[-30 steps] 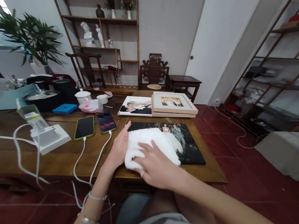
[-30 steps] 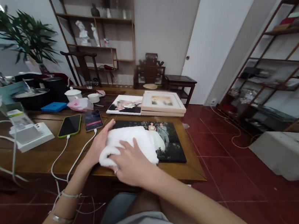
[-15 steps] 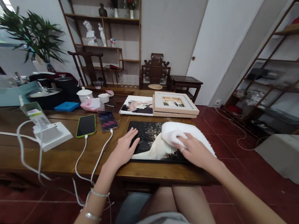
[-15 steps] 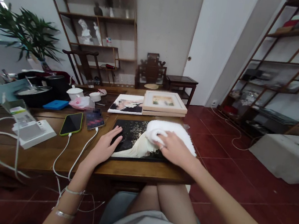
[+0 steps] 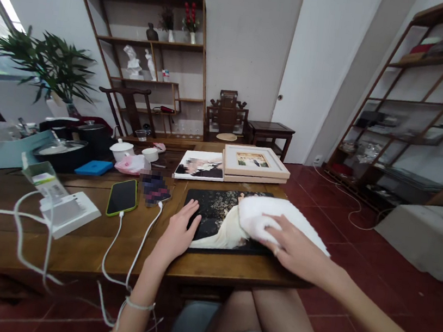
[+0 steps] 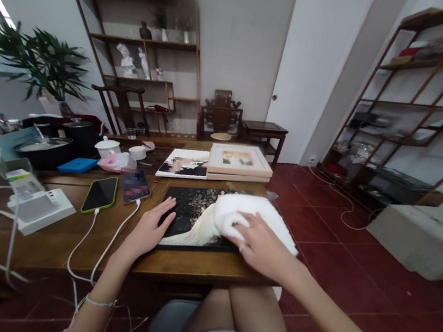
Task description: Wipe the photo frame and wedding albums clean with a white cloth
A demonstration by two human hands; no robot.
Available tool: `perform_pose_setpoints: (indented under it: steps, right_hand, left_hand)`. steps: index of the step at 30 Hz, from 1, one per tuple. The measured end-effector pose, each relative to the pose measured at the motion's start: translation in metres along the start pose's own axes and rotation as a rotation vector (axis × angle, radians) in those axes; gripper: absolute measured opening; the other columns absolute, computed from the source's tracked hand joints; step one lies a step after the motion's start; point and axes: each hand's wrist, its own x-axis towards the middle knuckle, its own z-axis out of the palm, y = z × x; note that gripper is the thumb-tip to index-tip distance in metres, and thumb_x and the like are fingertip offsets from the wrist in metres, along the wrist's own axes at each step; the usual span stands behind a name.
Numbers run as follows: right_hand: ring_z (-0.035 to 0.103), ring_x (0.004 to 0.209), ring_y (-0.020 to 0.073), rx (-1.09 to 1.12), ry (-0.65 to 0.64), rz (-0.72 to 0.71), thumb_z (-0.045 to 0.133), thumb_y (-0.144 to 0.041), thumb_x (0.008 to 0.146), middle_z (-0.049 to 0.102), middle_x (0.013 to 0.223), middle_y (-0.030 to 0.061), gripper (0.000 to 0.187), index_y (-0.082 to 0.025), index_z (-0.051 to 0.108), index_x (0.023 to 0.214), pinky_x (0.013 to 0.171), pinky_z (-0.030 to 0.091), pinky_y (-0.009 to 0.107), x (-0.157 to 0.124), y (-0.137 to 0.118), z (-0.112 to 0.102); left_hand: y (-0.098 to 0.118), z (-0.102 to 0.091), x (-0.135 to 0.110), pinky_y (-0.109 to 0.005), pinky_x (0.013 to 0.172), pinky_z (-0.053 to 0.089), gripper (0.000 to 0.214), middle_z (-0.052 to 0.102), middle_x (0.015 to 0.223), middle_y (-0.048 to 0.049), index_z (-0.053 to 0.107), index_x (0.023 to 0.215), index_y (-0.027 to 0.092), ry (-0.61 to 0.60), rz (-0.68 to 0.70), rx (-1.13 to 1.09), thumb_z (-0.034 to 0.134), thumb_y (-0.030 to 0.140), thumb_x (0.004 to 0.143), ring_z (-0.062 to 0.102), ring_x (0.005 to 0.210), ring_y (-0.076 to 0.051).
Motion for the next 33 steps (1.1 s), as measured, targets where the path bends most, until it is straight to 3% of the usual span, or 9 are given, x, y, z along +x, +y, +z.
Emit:
perform_pose_setpoints:
  steps: [3,6,9,14,19,22,28,31,33]
  right_hand:
    - [0.035,0.127,0.0265,0.065,-0.095,-0.038,0.039,-0.027,0.089,0.049,0.131,0.011,0.026,-0.02,0.063,0.096,0.104,0.026,0.048,-0.027,-0.026,-0.01]
    - [0.038,0.124,0.027,0.099,-0.126,-0.033,0.039,-0.031,0.09,0.046,0.134,0.0106,0.027,-0.021,0.063,0.098,0.102,0.03,0.046,-0.033,-0.025,-0.014]
    - [0.046,0.115,0.0277,0.082,-0.085,-0.004,0.036,-0.035,0.091,0.054,0.122,0.0117,0.032,-0.021,0.061,0.106,0.095,0.036,0.044,-0.014,0.003,-0.01]
    - [0.053,0.101,0.0263,0.025,0.01,0.066,0.032,-0.041,0.092,0.061,0.108,0.0117,0.037,-0.018,0.058,0.106,0.088,0.039,0.039,0.043,0.059,-0.001]
    - [0.053,0.099,0.0262,0.013,0.051,0.082,0.032,-0.037,0.093,0.061,0.106,0.0121,0.034,-0.018,0.057,0.105,0.086,0.038,0.038,0.071,0.064,0.001]
    - [0.052,0.101,0.0279,-0.001,0.055,0.08,0.033,-0.035,0.093,0.061,0.104,0.0127,0.034,-0.017,0.06,0.101,0.088,0.037,0.042,0.053,0.044,0.003]
    - [0.04,0.122,0.0297,0.054,-0.016,0.038,0.035,-0.033,0.092,0.051,0.128,0.0109,0.033,-0.022,0.062,0.107,0.099,0.031,0.049,-0.026,0.0,-0.003]
    - [0.034,0.128,0.0296,0.093,-0.079,0.038,0.036,-0.036,0.092,0.046,0.136,0.0068,0.032,-0.025,0.062,0.106,0.103,0.028,0.048,-0.051,-0.008,-0.012]
    - [0.038,0.125,0.0296,0.099,-0.109,0.052,0.035,-0.039,0.092,0.05,0.131,0.0074,0.033,-0.025,0.062,0.105,0.1,0.033,0.047,-0.052,-0.005,-0.015]
  left_hand:
    - [0.0,0.0,0.0,-0.037,0.109,0.03,0.044,0.05,0.133,-0.0162,0.054,0.12,0.006,-0.004,-0.004,0.005,0.038,0.031,0.088,0.039,0.129,-0.02]
    - [0.001,-0.001,0.001,-0.037,0.109,0.029,0.044,0.049,0.133,-0.0166,0.054,0.121,0.005,-0.008,-0.004,0.011,0.038,0.031,0.088,0.039,0.129,-0.02]
    - [0.001,-0.001,0.001,-0.038,0.108,0.03,0.043,0.049,0.134,-0.016,0.054,0.12,0.006,-0.014,-0.001,0.02,0.038,0.031,0.088,0.039,0.129,-0.02]
    - [0.001,-0.002,0.0,-0.039,0.108,0.031,0.042,0.049,0.133,-0.015,0.055,0.12,0.008,-0.015,0.004,0.026,0.038,0.03,0.088,0.04,0.129,-0.02]
    - [0.001,-0.002,0.001,-0.039,0.107,0.032,0.041,0.05,0.133,-0.0142,0.055,0.119,0.01,0.003,-0.002,0.027,0.039,0.03,0.088,0.041,0.128,-0.02]
    - [0.001,-0.002,0.001,-0.039,0.107,0.032,0.041,0.051,0.132,-0.0151,0.055,0.119,0.01,0.008,-0.008,0.021,0.04,0.031,0.087,0.041,0.128,-0.021]
    - [0.001,-0.001,0.001,-0.039,0.107,0.031,0.04,0.052,0.131,-0.0137,0.056,0.118,0.012,0.02,-0.002,-0.014,0.041,0.032,0.087,0.042,0.127,-0.022]
    - [0.001,-0.001,0.001,-0.04,0.108,0.031,0.041,0.051,0.132,-0.0148,0.056,0.118,0.01,0.015,0.003,-0.018,0.041,0.033,0.087,0.041,0.128,-0.022]
    - [0.001,-0.001,0.001,-0.041,0.108,0.031,0.042,0.051,0.132,-0.015,0.056,0.118,0.01,0.008,0.004,-0.012,0.041,0.034,0.087,0.041,0.128,-0.023]
